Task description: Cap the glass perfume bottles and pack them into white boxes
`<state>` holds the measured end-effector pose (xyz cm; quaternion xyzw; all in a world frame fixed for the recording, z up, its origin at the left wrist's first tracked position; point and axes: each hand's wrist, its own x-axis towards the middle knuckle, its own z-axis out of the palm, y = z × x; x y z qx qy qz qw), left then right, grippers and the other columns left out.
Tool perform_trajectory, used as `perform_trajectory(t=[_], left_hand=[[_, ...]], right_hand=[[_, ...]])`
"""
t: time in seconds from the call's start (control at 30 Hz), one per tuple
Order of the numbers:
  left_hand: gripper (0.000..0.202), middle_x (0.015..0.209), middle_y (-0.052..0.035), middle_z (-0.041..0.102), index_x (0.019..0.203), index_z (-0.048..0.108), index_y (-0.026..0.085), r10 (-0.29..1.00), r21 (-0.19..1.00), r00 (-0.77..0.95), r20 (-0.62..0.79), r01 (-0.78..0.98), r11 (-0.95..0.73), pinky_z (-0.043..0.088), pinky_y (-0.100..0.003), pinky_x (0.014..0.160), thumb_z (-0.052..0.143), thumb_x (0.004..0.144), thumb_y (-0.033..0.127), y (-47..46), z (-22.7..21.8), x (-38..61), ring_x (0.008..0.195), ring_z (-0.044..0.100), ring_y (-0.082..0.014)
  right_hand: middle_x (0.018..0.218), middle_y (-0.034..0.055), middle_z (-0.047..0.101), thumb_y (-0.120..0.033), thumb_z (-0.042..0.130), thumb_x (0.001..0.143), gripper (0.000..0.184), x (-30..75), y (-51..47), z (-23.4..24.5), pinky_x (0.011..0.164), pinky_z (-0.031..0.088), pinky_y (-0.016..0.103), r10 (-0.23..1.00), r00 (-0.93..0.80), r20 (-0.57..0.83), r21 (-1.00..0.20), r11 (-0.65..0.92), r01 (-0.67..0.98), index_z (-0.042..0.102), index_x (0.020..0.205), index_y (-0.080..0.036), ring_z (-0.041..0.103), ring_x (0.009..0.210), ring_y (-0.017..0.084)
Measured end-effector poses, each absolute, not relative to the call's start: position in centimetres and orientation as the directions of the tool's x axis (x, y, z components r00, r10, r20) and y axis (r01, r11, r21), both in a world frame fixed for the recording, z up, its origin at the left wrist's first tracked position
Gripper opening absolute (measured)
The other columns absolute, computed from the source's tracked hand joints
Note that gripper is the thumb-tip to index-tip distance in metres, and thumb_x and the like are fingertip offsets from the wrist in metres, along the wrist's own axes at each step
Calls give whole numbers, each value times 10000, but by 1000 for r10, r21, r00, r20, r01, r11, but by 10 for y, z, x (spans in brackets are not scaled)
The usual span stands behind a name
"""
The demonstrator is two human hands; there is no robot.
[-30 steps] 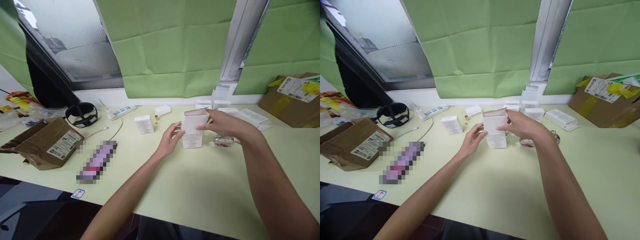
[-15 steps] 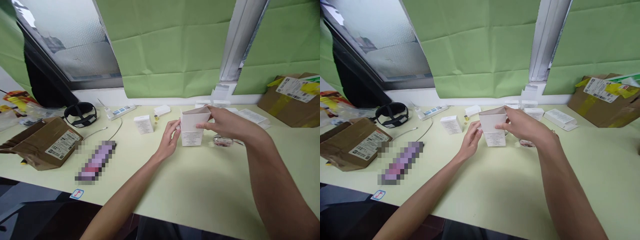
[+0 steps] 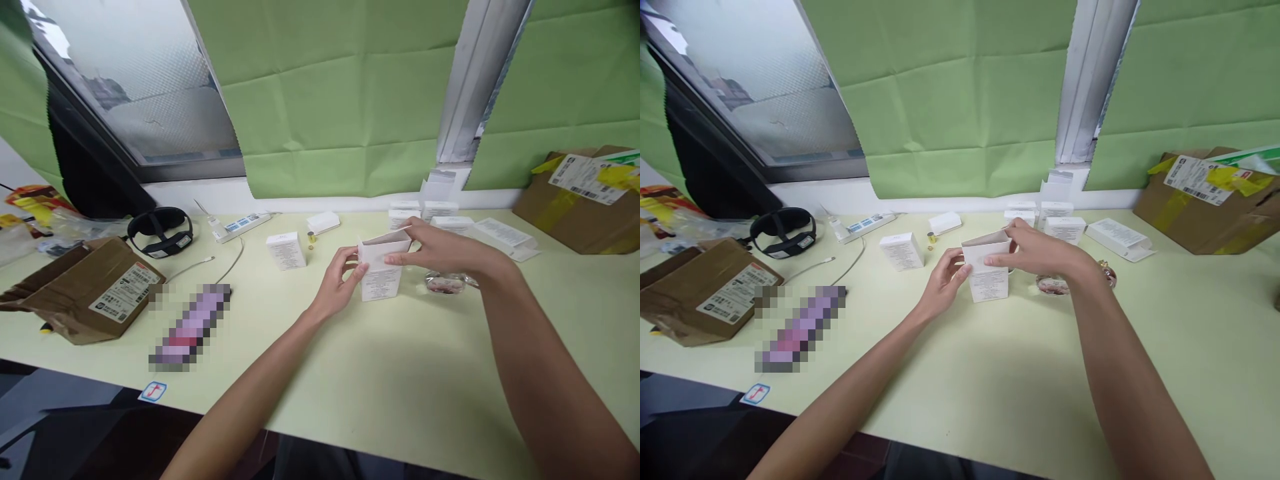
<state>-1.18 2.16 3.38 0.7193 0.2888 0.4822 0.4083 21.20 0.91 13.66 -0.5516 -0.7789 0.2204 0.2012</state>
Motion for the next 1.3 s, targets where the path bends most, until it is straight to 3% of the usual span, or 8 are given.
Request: perform_trajectory(t=[0.17,0.47,0.63,1.03,1.3], left_hand=[[355,1269,-98,517,1268,522,248,800,859,388,457,40,-510,460,-363,992,506,949,402,20,35,-11,1185,526,-222],[359,1323,-92,510,1287,511,256,816,870,390,426,70,-487,467,-355,960,496,957,397,17,37,-12,1184,531,-223],[384,1275,-89,543,1290,510,255,839,889,379,390,84,-451,466,-333,922,503,947,427,17,35,-11,1138,548,-220],[373,1030,-40,593,1295,450,262,864,942,406,298,22,-335,433,-322,884,441,969,443,15,32,-3,1009,543,-194],[381,1134,-43,613,1283,450,263,898,964,364,247,3,-266,442,-327,875,451,955,456,12,33,2,1017,556,-204]], right_hand=[[1255,8,541,-660,471,856,384,215,6,145,808,499,367,935,-328,135,-609,339,717,650,999,-351,602,1012,233],[1303,17,551,-544,545,855,293,207,13,138,896,461,378,867,-488,107,-583,452,675,702,969,-325,556,1137,251],[1339,29,537,-568,542,850,342,202,21,127,955,433,407,819,-572,56,-578,493,650,729,1000,-324,543,1176,275],[1280,39,594,-589,571,813,403,203,31,116,914,463,386,838,-544,-41,-612,409,677,699,1085,-321,574,1137,283],[1276,35,596,-568,553,832,365,202,20,126,919,455,386,836,-549,-12,-582,441,684,717,1050,-325,553,1166,287]])
